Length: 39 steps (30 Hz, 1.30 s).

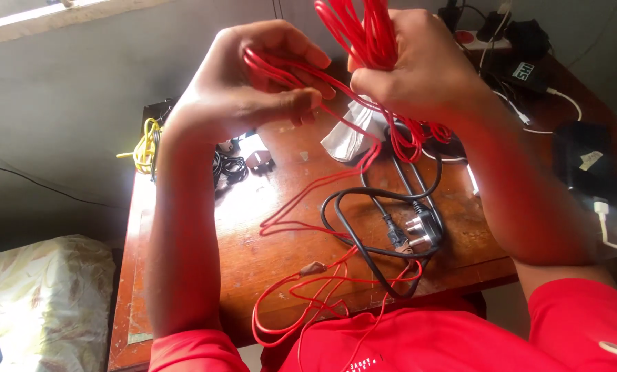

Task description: Cleaning and winding a bundle of red cables into a secure coil at a desk.

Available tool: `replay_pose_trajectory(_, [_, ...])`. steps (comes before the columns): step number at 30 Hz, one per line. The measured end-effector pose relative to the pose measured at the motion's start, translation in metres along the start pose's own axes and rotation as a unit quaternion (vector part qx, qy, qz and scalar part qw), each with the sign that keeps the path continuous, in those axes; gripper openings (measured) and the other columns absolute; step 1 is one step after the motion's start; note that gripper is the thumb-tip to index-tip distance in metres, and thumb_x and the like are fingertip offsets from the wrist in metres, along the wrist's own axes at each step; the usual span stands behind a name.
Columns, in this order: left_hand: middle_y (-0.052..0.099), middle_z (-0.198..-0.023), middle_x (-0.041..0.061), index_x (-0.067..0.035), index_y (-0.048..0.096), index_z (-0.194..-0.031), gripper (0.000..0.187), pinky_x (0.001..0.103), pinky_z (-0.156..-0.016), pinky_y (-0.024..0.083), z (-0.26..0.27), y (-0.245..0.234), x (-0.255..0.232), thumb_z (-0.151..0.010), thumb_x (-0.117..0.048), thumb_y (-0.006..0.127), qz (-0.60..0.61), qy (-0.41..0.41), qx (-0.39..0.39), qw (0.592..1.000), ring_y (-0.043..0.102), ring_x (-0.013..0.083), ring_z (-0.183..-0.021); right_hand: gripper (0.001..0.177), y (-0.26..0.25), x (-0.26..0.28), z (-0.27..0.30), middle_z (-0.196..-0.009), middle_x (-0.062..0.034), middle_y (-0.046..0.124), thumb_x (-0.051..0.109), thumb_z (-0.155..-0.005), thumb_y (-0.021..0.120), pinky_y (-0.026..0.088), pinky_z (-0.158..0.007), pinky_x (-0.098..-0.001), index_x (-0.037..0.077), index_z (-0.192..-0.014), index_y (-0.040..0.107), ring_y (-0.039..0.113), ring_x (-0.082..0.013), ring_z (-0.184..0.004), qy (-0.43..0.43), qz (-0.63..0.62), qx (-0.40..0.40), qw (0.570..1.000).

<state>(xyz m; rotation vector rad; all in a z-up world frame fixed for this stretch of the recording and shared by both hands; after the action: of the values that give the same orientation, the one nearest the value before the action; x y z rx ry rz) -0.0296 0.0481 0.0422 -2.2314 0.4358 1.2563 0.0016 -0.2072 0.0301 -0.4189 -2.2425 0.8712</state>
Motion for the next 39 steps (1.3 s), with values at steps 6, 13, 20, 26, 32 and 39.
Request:
replay_pose_trajectory(6, [0.072,-0.101,0.012,0.0,0.057,-0.113,0.029,0.034,-0.081,0.065,-0.007,-0.004,0.023,-0.1,-0.004,0.083,0.035,0.021,-0.033,0.999,0.076,0.0199,-0.092,0.013,-0.001,0.025,-0.003,-0.083,-0.0058,0.069,0.003,-0.09,0.067,0.064,-0.065,-0.0318,0.001,-0.102,0.062,0.076,-0.0157,-0.073,0.059,-0.208,0.08,0.973])
replay_pose_trajectory(13, [0.075,-0.097,0.018,0.003,0.056,-0.116,0.026,0.037,-0.077,0.066,-0.011,-0.008,0.031,-0.101,0.003,0.077,0.123,0.006,-0.041,0.992,0.078,0.0271,-0.085,0.006,0.005,0.016,-0.003,-0.076,-0.0058,0.067,-0.003,-0.093,0.061,0.058,-0.059,-0.0282,-0.001,-0.098,0.064,0.071,-0.0134,-0.064,0.023,-0.242,0.088,0.966])
replay_pose_trajectory(20, [0.075,-0.095,0.018,0.003,0.048,-0.141,0.05,0.035,-0.074,0.066,-0.008,-0.003,0.019,-0.1,0.004,0.076,0.113,0.005,-0.073,0.991,0.077,0.026,-0.081,0.003,0.014,0.016,-0.002,-0.077,-0.0031,0.064,-0.003,-0.098,0.062,0.051,-0.057,-0.0274,-0.001,-0.097,0.065,0.064,-0.0102,-0.065,-0.026,-0.259,0.037,0.965])
replay_pose_trajectory(26, [0.073,-0.1,0.016,0.002,0.047,-0.138,0.05,0.037,-0.073,0.065,-0.009,-0.007,0.042,-0.1,0.002,0.08,0.099,0.008,-0.073,0.992,0.077,0.0253,-0.082,0.012,0.03,0.003,-0.005,-0.089,-0.0001,0.071,0.011,-0.104,0.073,0.054,-0.07,-0.024,0.001,-0.107,0.066,0.067,-0.0059,-0.08,-0.03,-0.229,0.038,0.972])
replay_pose_trajectory(32, [0.075,-0.092,0.012,0.001,0.055,-0.124,0.043,0.033,-0.066,0.066,-0.017,-0.002,0.042,-0.091,-0.003,0.082,0.025,-0.101,-0.066,0.992,0.076,0.0182,-0.077,0.022,0.033,-0.004,-0.012,-0.097,-0.0007,0.074,0.013,-0.102,0.071,0.057,-0.076,-0.0251,0.004,-0.12,0.062,0.068,-0.0067,-0.087,0.043,-0.243,0.137,0.959])
replay_pose_trajectory(39, [0.076,-0.088,0.004,-0.001,0.071,-0.114,0.026,0.025,-0.065,0.059,-0.018,0.002,0.05,-0.092,-0.012,0.081,-0.078,-0.121,-0.007,0.99,0.071,0.0097,-0.074,0.036,0.036,-0.006,-0.013,-0.098,0.0009,0.07,0.01,-0.096,0.066,0.055,-0.067,-0.0273,0.009,-0.131,0.055,0.065,-0.0089,-0.082,0.103,-0.268,0.23,0.93])
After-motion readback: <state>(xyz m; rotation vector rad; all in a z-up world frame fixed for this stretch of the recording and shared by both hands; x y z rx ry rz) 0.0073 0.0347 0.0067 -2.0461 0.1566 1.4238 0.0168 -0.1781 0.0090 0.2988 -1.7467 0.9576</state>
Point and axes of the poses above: each hand's wrist, its own z-axis away from the middle knuckle, its own y-axis out of the palm, x = y × z, the point moved 1 cm from there along -z, towards the middle knuckle
